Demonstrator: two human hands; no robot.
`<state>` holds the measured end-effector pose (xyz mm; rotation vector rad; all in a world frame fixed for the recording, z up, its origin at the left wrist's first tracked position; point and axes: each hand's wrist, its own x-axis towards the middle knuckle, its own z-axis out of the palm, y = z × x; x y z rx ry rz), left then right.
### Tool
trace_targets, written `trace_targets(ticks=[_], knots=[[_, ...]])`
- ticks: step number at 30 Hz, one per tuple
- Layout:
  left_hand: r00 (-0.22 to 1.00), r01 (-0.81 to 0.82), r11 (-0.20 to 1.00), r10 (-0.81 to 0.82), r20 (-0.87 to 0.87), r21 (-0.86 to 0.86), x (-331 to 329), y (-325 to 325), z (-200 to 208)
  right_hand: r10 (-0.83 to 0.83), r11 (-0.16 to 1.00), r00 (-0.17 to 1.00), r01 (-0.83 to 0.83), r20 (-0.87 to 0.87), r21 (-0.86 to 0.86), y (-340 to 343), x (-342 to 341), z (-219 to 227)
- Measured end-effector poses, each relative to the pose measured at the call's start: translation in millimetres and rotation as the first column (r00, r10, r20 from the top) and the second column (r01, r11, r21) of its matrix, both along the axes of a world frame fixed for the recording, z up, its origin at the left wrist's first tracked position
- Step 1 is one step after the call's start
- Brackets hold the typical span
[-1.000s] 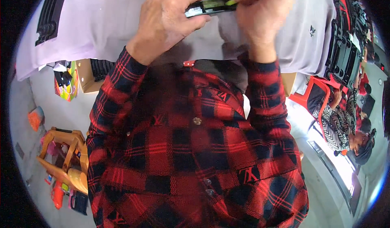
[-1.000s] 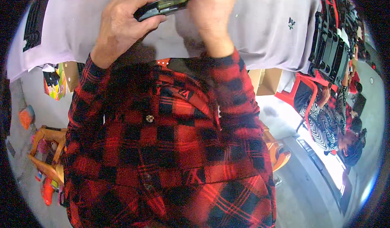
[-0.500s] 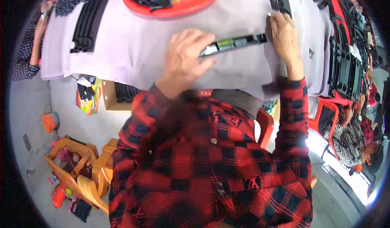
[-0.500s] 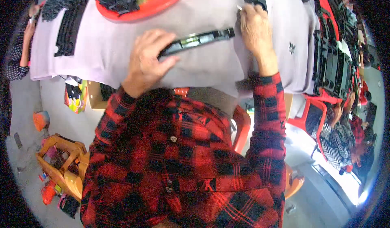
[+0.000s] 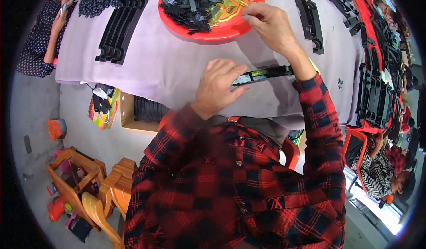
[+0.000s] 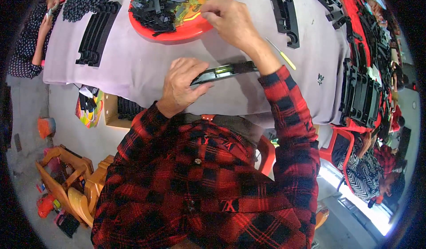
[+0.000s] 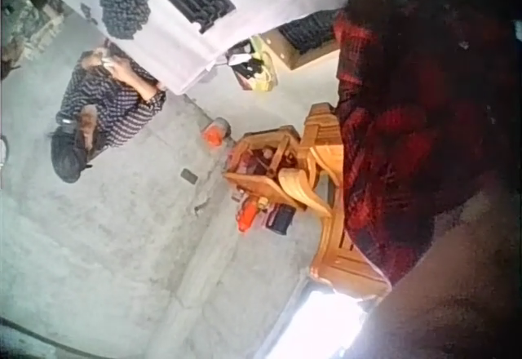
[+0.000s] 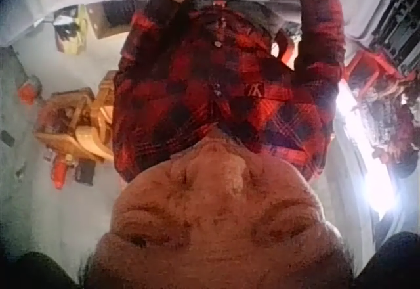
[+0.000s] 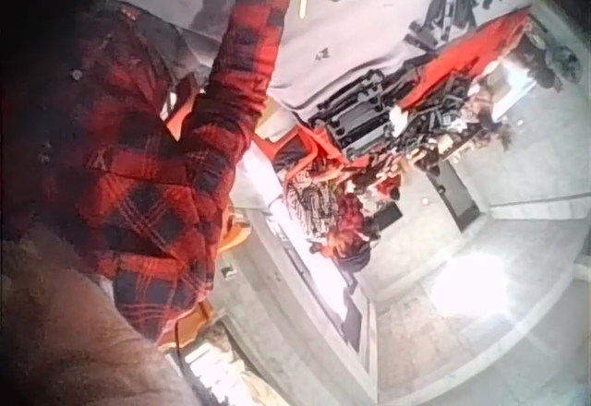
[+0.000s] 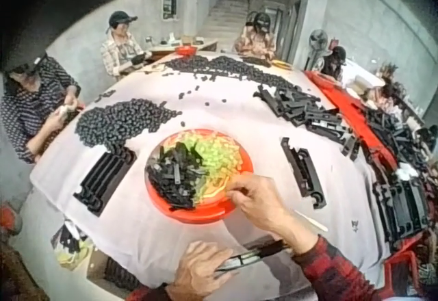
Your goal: The person assembles plastic level tools by inserting level vials and small plastic pieces into the housings by hand.
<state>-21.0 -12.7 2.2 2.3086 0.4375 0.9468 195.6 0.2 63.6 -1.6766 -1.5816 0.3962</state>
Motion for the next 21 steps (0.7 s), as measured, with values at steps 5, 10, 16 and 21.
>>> trace_targets(ticks=[5,10,16,21], knots=[[1.0,-0.008,1.0,0.008,-0.011,0.009,2,0,-4,0.184,0.981,0.95,-0.195,0.254,0.019,44,-10,-30],[1.0,-0.002,1.0,0.002,-0.023,0.023,0,-1,-3,0.152,0.984,0.857,-0.179,0.492,0.007,63,-11,-34],[1.0,0.013,1.0,-0.012,-0.009,0.024,1,-1,-5,0.216,0.968,0.903,-0.247,0.371,0.037,56,4,-46],[1.0,0.009,1.0,-0.009,0.001,0.025,2,0,-7,0.18,0.876,0.91,-0.321,0.373,0.361,56,-14,-39]])
